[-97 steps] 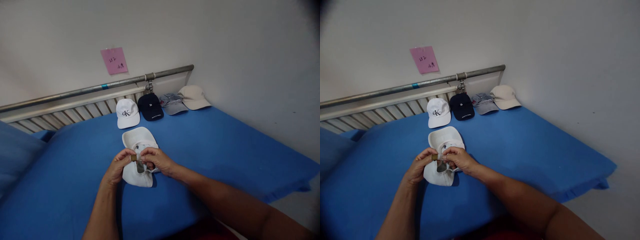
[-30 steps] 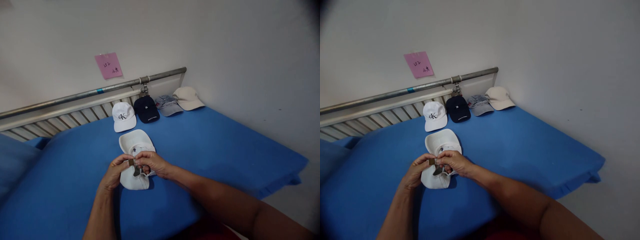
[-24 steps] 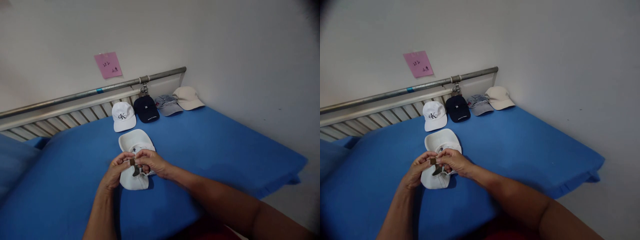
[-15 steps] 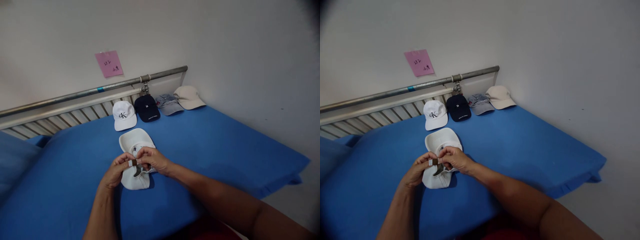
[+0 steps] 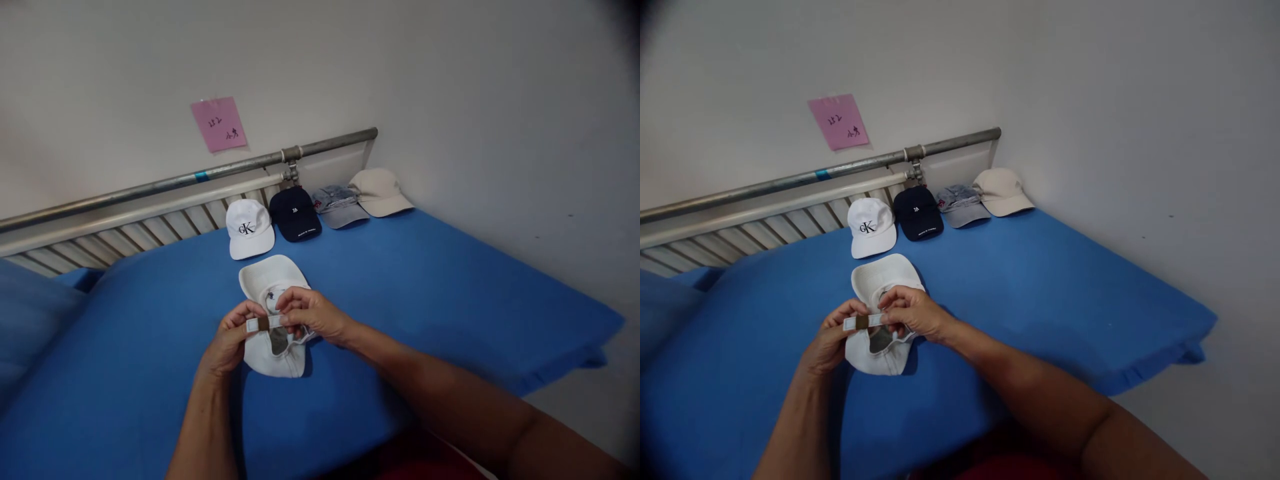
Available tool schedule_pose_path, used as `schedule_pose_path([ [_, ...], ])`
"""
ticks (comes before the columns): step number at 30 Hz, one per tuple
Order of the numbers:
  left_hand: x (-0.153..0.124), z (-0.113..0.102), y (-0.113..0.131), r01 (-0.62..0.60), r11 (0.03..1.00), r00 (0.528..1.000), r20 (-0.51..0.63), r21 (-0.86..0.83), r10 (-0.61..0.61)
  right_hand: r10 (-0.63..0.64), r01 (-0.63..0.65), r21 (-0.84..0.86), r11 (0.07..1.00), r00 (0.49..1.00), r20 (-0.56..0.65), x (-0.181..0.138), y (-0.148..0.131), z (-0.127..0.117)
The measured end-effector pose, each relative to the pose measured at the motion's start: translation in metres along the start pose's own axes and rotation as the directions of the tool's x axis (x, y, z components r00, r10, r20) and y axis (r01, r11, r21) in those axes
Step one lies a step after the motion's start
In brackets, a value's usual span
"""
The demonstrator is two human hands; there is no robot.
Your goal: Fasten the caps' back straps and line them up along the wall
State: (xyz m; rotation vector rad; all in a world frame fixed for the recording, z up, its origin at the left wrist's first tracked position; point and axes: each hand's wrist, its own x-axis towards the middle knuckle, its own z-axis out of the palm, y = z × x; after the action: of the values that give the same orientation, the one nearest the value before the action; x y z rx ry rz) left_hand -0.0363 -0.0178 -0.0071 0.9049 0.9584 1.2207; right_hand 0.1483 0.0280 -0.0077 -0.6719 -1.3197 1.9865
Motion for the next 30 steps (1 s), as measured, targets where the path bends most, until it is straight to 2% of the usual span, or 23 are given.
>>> schedule_pose_path([
  [6, -0.0004, 0.0035, -0.0007, 0.054, 0.998, 0.997, 0.055, 0.036, -0.056, -0.01, 0.01, 0.004, 1.0, 0.998, 0.058, -0.0004, -0.0018, 0.0048],
  [13, -0.0007, -0.003, -0.0014, -0.023, 1.0, 0.998, 0.057, 0.016, 0.022, 0.009, -0.007, -0.033, 0.999, 0.999, 0.039, -0.0027, -0.0089, -0.0012],
  [20, -0.0006, 0.001, -0.0016, 0.002, 0.999, 0.998, 0.062, 0.051, -0.005, -0.009, 0.009, -0.006, 1.0, 0.998, 0.059, -0.0032, -0.0091, 0.0013],
  [30, 0.0017, -0.0017, -0.0059, 0.006, 0.99, 0.999, 0.049, 0.142, -0.013, -0.02, 0.022, -0.09, 0.996, 1.0, 0.021, -0.0032, -0.0083, 0.0033],
])
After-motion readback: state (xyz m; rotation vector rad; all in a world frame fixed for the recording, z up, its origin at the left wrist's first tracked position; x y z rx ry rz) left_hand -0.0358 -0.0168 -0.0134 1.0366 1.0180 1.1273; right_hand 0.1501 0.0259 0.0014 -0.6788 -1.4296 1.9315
